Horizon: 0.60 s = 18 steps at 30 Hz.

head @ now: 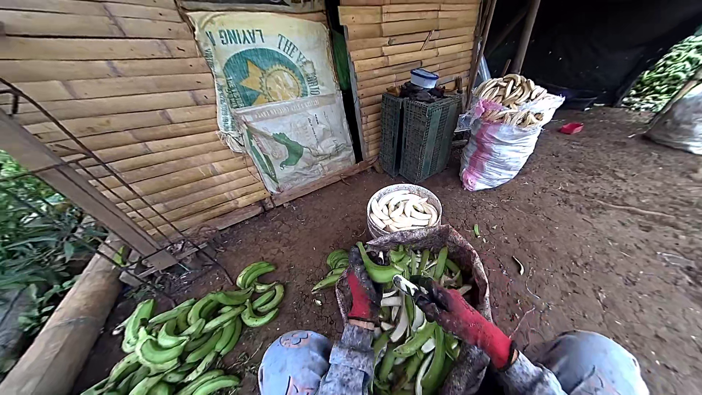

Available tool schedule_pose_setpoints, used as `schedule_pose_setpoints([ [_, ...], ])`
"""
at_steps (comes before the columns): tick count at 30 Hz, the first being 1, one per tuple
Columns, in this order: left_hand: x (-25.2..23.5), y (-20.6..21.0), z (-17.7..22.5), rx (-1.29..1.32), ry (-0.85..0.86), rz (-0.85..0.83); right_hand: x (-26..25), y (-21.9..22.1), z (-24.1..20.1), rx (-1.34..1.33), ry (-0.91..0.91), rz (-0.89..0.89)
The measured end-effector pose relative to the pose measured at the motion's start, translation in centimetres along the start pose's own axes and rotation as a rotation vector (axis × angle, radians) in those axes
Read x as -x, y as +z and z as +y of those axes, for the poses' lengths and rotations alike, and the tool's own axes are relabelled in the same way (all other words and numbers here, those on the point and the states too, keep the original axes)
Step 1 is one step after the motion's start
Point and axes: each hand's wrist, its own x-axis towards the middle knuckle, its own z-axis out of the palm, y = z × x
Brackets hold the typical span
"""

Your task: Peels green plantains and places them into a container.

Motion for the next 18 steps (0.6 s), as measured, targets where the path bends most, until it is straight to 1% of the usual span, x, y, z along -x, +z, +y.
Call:
schedule_pose_setpoints([
  [2,1.0,0.0,0.1,-0.001,-0.048,-0.074,-0.8,1.4,-0.2,-0.049,-0.040,-0.015],
  [5,1.6,-0.4,-1.3,-0.030,-0.075,-0.073,-1.2,2.0,-0.7,-0.124,-0.035,-0.002],
  [10,1.6,-0.8,-0.7,-0.099,-0.075,-0.101,-1.0,2.0,-0.5,-0.486,-0.036,-0.146],
  [11,1.5,-0.9,-0.6,-0.096,-0.074,-0.113,-1.0,2.0,-0.6,-0.519,-0.025,-0.149],
  [13,1.4,-1.0,-0.6,-0.093,-0.044,-0.106,-1.1,2.5,-0.9,-0.617,0.008,-0.101],
  [15,1.6,-0.6,-0.6,-0.111,0.044,-0.095,-1.3,3.0,-0.5,-0.760,0.071,-0.028],
  [16,2.0,-0.4,-0.4,-0.195,0.131,-0.098,-1.4,3.3,0.1,-0.818,0.115,0.008],
  [18,3.4,0.2,0.7,-0.565,0.382,-0.147,-1.8,4.0,1.3,-0.823,0.275,0.111],
])
